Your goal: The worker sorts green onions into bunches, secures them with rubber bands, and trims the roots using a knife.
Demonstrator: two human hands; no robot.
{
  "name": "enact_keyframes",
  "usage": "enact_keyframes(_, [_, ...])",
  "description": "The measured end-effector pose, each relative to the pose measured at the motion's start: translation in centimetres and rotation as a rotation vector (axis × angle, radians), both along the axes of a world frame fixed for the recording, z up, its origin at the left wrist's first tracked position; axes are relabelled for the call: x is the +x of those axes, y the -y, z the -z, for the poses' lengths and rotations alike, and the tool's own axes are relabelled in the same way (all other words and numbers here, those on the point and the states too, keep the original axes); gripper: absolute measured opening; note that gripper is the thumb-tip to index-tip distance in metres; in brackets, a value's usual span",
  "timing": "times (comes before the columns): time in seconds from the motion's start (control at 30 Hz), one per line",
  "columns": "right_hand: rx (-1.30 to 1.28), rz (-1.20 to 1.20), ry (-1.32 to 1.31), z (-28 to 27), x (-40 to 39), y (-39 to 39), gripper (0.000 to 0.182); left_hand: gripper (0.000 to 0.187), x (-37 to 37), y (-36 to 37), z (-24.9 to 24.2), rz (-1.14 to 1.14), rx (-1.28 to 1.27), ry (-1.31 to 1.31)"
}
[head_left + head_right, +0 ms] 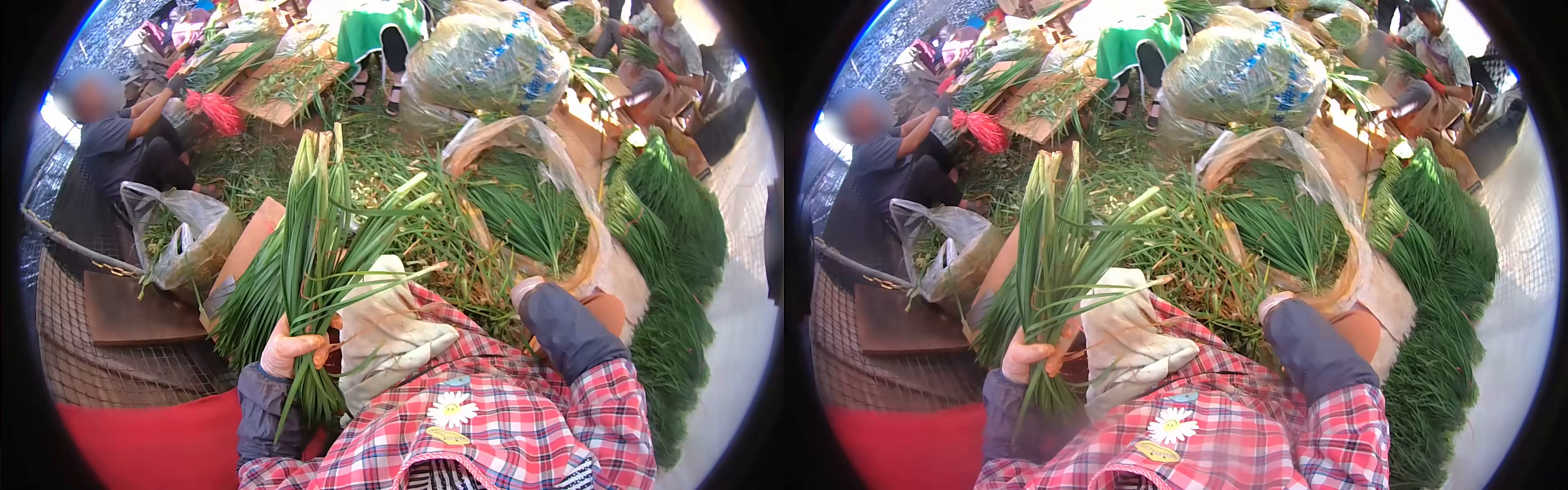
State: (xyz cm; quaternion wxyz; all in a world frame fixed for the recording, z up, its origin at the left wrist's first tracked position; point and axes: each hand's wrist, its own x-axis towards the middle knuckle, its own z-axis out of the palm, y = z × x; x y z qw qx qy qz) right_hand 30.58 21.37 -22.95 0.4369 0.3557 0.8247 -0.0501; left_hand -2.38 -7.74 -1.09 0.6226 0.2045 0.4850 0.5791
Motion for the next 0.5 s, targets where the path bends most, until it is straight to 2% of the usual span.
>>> enact_keyframes(0.07, [0.042,0.073,-0.191,-5.8,-1.9,-0.1,0.024,0.069,0.4,0.1,-0.4,-0.046,-0.019,-0.01])
enact_keyframes(0.1, [0.012,0.25,-0.46,-11.5,-3.8,-0.3,0.031,0.074,0.8,-0.2,-0.6,-0.037,-0.018,-0.023])
enact_keyframes(0.17, [-0.346,0.525,-1.053,-17.6,-5.3,-0.1,0.042,0.059,2.0,-1.1,-0.5,-0.041,-0.056,-0.065])
enact_keyframes(0.2, [-0.435,0.376,-1.22,-19.8,-6.2,0.7,0.045,0.06,2.3,-1.3,-0.2,-0.017,-0.084,-0.027])
enact_keyframes(0.27, [-0.597,0.331,-1.252,-22.6,-8.2,3.7,0.049,0.058,3.3,-2.0,0.4,0.025,-0.095,-0.002])
enact_keyframes(0.3, [-0.618,0.198,-1.254,-21.4,-9.2,4.4,0.049,0.057,3.7,-2.4,0.5,0.039,-0.089,0.016])
enact_keyframes(0.33, [-0.665,0.195,-1.128,-21.3,-9.8,5.3,0.046,0.056,4.0,-2.7,0.8,0.053,-0.082,0.042])
enact_keyframes(0.37, [-0.708,0.117,-1.178,-19.3,-10.2,5.7,0.041,0.056,4.3,-2.8,1.2,0.066,-0.073,0.07])
enact_keyframes(0.43, [-0.696,0.209,-1.205,-18.1,-10.1,6.4,0.033,0.056,4.6,-2.7,1.7,0.11,-0.115,0.056])
enact_keyframes(0.5, [-0.838,0.523,-1.188,-18.5,-9.5,6.8,0.026,0.058,4.0,-2.9,2.1,0.213,-0.185,-0.028])
